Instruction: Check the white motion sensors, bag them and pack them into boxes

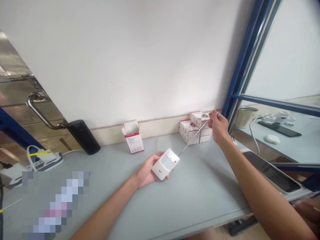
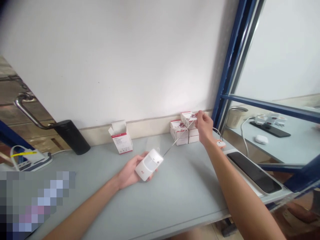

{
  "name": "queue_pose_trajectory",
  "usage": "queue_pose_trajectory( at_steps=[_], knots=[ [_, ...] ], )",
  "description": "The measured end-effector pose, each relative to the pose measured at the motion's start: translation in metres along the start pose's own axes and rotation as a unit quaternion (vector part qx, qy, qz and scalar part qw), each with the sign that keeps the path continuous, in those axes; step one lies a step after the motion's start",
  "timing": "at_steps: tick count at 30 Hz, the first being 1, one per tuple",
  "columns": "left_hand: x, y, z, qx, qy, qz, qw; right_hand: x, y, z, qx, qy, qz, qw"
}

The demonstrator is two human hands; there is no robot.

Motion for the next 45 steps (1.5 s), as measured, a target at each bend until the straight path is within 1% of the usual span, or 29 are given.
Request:
queue_pose_trajectory(
  at_steps=[4, 6, 9, 16, 19, 25, 28, 33, 38, 42, 45],
  knots=[
    [-0.004, 0.004, 0.000, -0.006, 0.009, -0.039, 0.999, -0.003, 0.017, -0.008, -0.029, -0.022, -0.059, 0.998],
    [-0.004, 0.005, 0.000, -0.008, 0.013, -0.057, 0.998, -0.004, 0.022, -0.011, -0.038, -0.032, -0.064, 0.997],
    [-0.007, 0.006, 0.001, -0.005, 0.011, -0.069, 0.998, -0.003, 0.024, -0.012, -0.044, -0.034, -0.033, 0.998],
    [-0.010, 0.007, 0.000, -0.004, 0.002, -0.081, 0.997, -0.002, 0.018, -0.012, -0.037, -0.022, 0.034, 0.998],
    [-0.013, 0.007, 0.000, -0.001, -0.016, -0.090, 0.996, 0.009, 0.011, -0.017, -0.019, 0.010, 0.046, 0.999],
    [-0.015, 0.002, -0.001, 0.014, -0.037, -0.112, 0.993, 0.054, -0.007, -0.042, 0.024, 0.121, 0.017, 0.992],
    [-0.015, -0.001, -0.001, 0.024, -0.056, -0.133, 0.989, 0.071, -0.016, -0.056, 0.037, 0.164, -0.013, 0.986],
    [-0.018, 0.000, -0.002, 0.020, -0.076, -0.121, 0.990, 0.082, -0.029, -0.068, 0.054, 0.185, -0.061, 0.979],
    [-0.020, -0.001, -0.002, 0.020, -0.099, -0.131, 0.986, 0.108, -0.051, -0.093, 0.081, 0.280, -0.147, 0.945],
    [-0.021, -0.002, -0.003, 0.019, -0.113, -0.133, 0.984, 0.111, -0.056, -0.099, 0.084, 0.288, -0.151, 0.942],
    [-0.022, -0.002, -0.003, 0.025, -0.117, -0.134, 0.984, 0.116, -0.057, -0.106, 0.087, 0.315, -0.167, 0.930]
  ],
)
Point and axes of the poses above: each hand's wrist, its own z-axis towards the middle knuckle, its own x-axis out of the palm, y = z × x, the point moved 10 cm from there along z, towards the middle knuckle, and after that the axes turned 14 degrees about x, right-handed, at the moved point
